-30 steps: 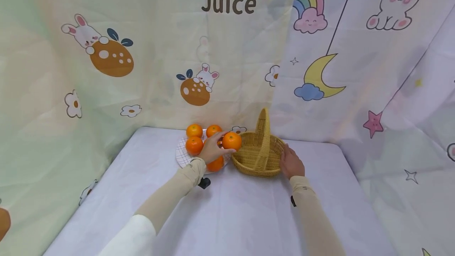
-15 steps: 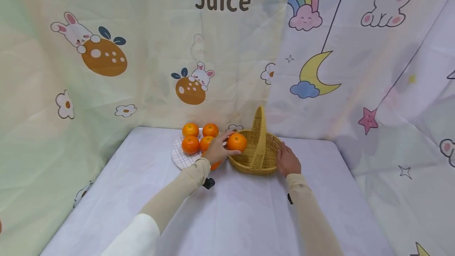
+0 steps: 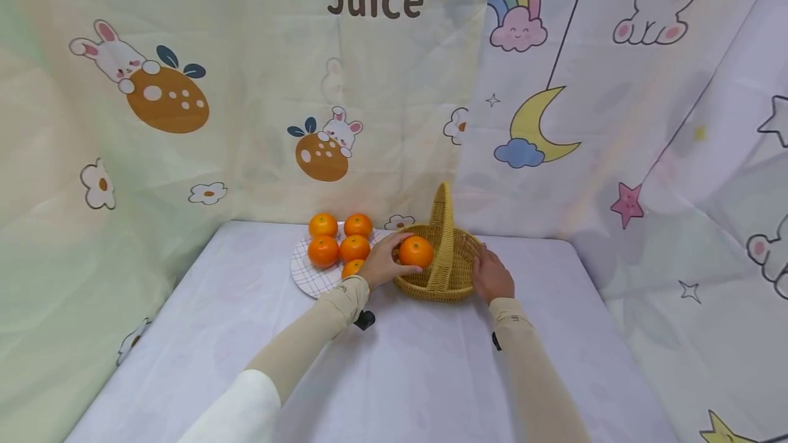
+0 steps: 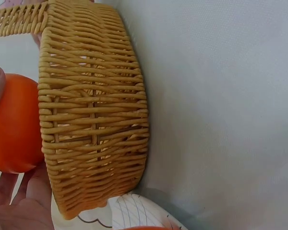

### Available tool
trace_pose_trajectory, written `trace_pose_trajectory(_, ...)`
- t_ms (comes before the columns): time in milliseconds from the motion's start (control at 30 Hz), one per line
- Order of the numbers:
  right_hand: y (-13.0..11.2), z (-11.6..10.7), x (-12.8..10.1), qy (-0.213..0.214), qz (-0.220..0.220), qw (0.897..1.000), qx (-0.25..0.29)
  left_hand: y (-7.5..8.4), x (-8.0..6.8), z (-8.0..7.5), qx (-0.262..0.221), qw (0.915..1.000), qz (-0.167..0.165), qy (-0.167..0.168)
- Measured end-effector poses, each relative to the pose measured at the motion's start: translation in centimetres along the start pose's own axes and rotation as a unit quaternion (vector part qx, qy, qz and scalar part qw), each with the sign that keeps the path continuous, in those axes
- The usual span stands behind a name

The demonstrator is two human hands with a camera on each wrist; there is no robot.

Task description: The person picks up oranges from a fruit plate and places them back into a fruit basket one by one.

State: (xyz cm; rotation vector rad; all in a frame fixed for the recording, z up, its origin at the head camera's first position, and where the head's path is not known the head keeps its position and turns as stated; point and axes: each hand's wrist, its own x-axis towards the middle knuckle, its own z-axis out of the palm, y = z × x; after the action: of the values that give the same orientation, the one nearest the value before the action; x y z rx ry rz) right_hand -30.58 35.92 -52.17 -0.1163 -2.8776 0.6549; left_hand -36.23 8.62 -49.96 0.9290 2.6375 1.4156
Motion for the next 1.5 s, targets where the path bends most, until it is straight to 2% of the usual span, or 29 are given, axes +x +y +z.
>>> trace_pose_trajectory(333,-0.8,0.1,0.1,0.011,-0.007,1.0,0.005,-0.3,0.5,0.5,0.008,0.9999,0.004,-0.014)
trace_pose_trajectory(633,-0.8,-0.3,0.2,0.016,-0.003,1.0,-0.003,0.3,1.0,1.0,0.078,0.9945,0.014,-0.068)
trace_pose_trajectory(1067,-0.4,0.3,0.0,0.003,0.016,1.0,0.002,0.9,1.8,2.3,0.132,0.9811,-0.018,-0.141)
trace_pose_trajectory(1233,-0.2,0.3,-0.1,0.01,0.016,1.0,0.003,1.0,2.6,3.3,0.15,0.9777,-0.02,-0.146)
trace_pose_trajectory(1500,-0.7,0.2,-0.1,0.011,0.016,1.0,0.0,1.6,3.7,4.9,0.139,0.9771,0.0,-0.161)
